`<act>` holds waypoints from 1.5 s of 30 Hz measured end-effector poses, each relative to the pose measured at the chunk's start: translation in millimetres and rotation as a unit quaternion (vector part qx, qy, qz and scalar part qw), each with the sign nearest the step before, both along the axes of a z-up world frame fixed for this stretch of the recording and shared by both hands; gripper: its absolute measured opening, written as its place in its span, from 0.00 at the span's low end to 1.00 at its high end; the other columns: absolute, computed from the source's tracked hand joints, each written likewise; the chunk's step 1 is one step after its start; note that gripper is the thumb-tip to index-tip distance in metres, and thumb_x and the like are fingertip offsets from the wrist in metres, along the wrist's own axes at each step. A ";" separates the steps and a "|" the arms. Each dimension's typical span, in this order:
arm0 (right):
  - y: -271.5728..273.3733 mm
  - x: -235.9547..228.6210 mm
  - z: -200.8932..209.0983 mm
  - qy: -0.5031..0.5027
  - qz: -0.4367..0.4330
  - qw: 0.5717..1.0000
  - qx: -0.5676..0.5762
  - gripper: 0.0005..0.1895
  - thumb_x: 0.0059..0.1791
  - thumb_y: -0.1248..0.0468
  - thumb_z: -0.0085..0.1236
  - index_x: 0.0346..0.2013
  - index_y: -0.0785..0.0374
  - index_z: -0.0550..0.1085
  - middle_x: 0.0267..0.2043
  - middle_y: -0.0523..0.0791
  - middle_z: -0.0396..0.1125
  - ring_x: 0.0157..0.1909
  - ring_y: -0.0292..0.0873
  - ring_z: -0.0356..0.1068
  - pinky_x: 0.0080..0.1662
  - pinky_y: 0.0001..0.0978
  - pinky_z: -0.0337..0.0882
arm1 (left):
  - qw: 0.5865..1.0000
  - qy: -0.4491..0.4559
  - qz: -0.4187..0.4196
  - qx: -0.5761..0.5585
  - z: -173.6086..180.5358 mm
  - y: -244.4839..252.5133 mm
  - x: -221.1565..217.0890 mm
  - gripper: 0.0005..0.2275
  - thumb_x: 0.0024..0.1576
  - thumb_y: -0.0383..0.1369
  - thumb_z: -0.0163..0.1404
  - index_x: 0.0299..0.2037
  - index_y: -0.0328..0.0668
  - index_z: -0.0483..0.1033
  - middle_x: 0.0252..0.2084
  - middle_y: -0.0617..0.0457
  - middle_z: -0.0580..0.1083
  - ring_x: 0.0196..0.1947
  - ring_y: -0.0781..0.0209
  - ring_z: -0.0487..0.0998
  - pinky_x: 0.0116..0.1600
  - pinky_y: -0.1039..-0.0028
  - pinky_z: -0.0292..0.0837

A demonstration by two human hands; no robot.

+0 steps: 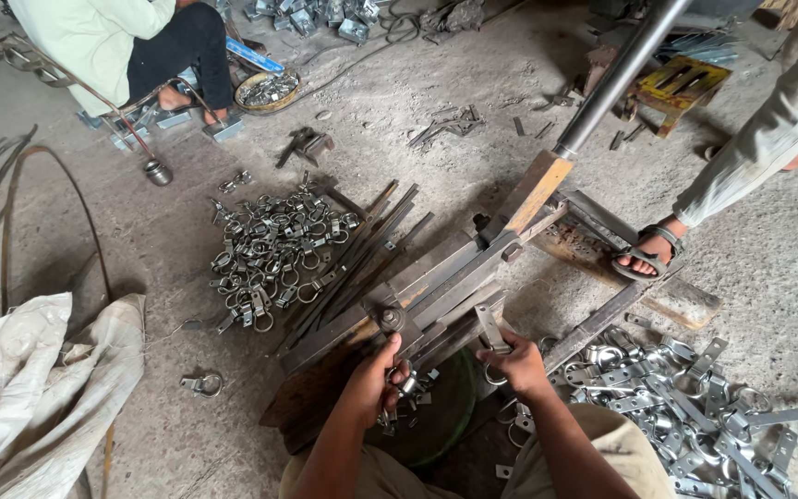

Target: The person operates a manual lever press to shape metal hardware components. They pick up metal pieces from a pile, place them into the press die, and pull the lever to stamp the metal. The finished pieces are then dropped into a green bucket or onto a pile on the floor.

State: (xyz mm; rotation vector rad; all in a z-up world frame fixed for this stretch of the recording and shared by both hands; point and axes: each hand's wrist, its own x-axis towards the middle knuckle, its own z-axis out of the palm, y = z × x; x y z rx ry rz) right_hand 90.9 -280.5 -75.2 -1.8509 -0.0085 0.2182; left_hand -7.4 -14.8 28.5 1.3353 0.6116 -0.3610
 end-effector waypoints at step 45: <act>74.1 -4.4 -14.0 -0.119 0.087 0.973 -0.175 0.37 0.37 0.51 0.74 0.56 0.64 0.75 0.56 0.54 0.71 0.57 0.53 0.73 0.57 0.40 0.72 | 0.999 -0.023 -0.014 -0.035 -19.9 7.6 6.0 0.26 0.55 0.62 0.49 0.30 0.44 0.70 0.24 0.59 0.64 0.13 0.67 0.60 0.20 0.75 0.53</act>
